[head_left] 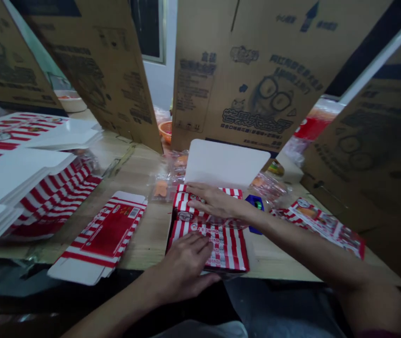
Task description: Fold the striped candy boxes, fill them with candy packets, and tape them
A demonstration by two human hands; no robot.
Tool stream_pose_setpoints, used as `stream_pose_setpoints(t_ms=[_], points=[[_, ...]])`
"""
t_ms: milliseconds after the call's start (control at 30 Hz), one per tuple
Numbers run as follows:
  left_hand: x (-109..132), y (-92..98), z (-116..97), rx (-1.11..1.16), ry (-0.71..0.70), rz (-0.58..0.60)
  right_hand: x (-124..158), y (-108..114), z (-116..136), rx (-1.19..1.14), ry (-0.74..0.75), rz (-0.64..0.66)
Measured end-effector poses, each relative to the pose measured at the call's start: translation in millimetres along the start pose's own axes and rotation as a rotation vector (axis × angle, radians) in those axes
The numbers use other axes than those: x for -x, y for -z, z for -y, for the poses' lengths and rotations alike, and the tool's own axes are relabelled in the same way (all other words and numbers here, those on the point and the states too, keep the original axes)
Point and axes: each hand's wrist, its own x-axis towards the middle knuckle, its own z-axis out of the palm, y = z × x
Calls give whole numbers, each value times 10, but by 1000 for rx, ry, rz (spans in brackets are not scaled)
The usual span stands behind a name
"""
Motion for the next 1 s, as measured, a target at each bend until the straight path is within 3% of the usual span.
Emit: stream_pose_setpoints(t_ms=[67, 133, 233, 300, 367, 467, 633, 867, 1000], points=[[-138, 219, 57, -22, 13, -174, 150, 76, 22, 39, -41, -81], [-380, 390, 171, -109, 54, -216, 370, 126, 8, 132, -101, -142], [-776, 420, 412, -183, 83, 18, 735, 104, -90, 268, -197, -143], [-938, 312, 571, -182, 40, 216, 920, 36, -174, 285, -227, -108], [-988, 187, 691, -179, 9, 329, 1018, -38, -235, 259, -220, -99], [-958, 92, 777, -202, -12, 342, 1031, -106, -256, 210, -205, -127], [-989, 135, 791, -215, -29, 330, 942, -105, -243, 202, -244, -156], [-1223, 117, 863, -137, -75, 398, 913, -54, -514, 124, -121, -164], [-1241, 52, 900, -127, -85, 438, 923, -112, -547, 101, -144, -142]])
